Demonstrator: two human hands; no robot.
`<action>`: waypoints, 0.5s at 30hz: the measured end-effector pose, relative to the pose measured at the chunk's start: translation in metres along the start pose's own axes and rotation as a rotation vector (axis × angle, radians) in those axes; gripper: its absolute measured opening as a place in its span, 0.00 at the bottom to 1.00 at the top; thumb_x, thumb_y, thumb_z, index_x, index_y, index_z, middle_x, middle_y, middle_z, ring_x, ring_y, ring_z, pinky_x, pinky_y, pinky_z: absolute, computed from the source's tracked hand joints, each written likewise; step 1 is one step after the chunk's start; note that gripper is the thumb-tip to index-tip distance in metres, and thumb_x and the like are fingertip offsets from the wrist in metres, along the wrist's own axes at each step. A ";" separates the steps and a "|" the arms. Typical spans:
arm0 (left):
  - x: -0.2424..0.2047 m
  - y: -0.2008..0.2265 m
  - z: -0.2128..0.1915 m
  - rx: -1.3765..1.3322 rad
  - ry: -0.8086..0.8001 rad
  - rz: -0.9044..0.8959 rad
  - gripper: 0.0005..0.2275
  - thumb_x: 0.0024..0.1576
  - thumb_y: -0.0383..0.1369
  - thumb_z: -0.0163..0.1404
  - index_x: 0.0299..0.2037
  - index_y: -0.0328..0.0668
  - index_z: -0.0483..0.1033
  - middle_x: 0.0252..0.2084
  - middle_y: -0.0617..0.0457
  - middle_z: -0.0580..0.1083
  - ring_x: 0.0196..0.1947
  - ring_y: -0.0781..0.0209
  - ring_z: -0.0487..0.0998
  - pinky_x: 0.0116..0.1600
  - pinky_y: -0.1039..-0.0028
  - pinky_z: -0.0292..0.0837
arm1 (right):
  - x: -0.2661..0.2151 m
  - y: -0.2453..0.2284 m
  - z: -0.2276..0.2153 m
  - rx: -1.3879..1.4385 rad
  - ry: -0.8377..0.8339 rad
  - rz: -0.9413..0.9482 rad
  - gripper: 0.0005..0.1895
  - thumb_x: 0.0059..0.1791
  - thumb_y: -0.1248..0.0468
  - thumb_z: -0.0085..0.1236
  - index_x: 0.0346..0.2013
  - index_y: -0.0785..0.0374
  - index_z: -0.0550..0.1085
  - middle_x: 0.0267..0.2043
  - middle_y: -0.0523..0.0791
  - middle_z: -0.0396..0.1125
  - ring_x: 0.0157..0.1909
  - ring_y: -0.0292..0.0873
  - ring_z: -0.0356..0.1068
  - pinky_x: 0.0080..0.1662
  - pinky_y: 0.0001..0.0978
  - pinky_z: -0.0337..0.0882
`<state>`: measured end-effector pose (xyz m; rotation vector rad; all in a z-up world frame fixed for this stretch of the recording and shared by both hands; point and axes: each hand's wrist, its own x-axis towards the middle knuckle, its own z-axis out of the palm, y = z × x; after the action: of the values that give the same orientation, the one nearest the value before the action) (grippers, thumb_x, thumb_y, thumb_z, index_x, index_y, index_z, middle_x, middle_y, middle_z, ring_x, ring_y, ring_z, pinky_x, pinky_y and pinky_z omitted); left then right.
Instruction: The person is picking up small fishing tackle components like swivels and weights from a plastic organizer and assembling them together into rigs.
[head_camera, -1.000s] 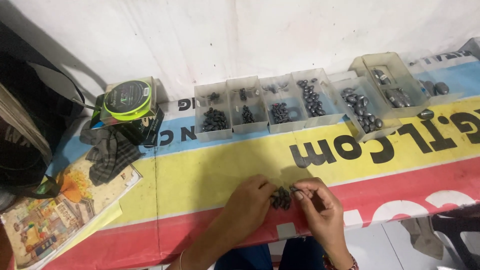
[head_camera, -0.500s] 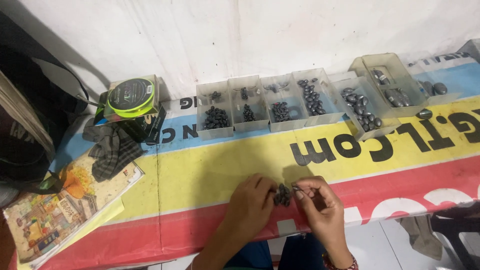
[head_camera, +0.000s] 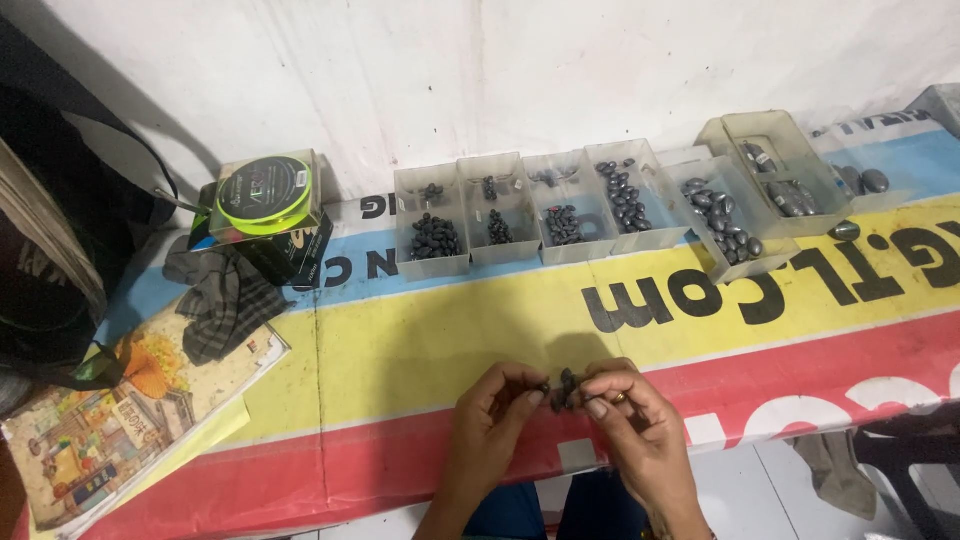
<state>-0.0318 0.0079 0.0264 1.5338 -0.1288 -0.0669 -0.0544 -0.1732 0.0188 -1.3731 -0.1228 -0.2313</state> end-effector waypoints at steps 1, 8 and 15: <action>0.000 -0.001 0.000 0.000 0.001 0.002 0.05 0.59 0.26 0.53 0.43 0.41 0.81 0.40 0.53 0.81 0.43 0.64 0.80 0.48 0.78 0.79 | 0.000 0.001 0.001 0.000 -0.002 -0.002 0.06 0.50 0.73 0.56 0.41 0.67 0.78 0.43 0.50 0.70 0.42 0.44 0.75 0.47 0.32 0.74; -0.004 -0.001 0.001 -0.067 0.008 0.077 0.05 0.58 0.22 0.55 0.41 0.39 0.79 0.39 0.51 0.81 0.41 0.63 0.83 0.47 0.77 0.82 | -0.001 0.005 0.010 0.033 -0.057 -0.003 0.07 0.50 0.75 0.55 0.41 0.67 0.77 0.40 0.51 0.72 0.42 0.44 0.74 0.46 0.33 0.76; -0.007 0.004 0.002 -0.065 -0.001 0.059 0.06 0.58 0.21 0.55 0.42 0.39 0.79 0.38 0.50 0.81 0.40 0.62 0.83 0.47 0.77 0.83 | 0.000 -0.002 0.013 0.032 -0.103 -0.051 0.08 0.50 0.75 0.55 0.43 0.67 0.76 0.39 0.51 0.73 0.42 0.44 0.74 0.47 0.34 0.75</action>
<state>-0.0389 0.0069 0.0302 1.4645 -0.1711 -0.0243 -0.0541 -0.1606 0.0234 -1.3508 -0.2460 -0.2004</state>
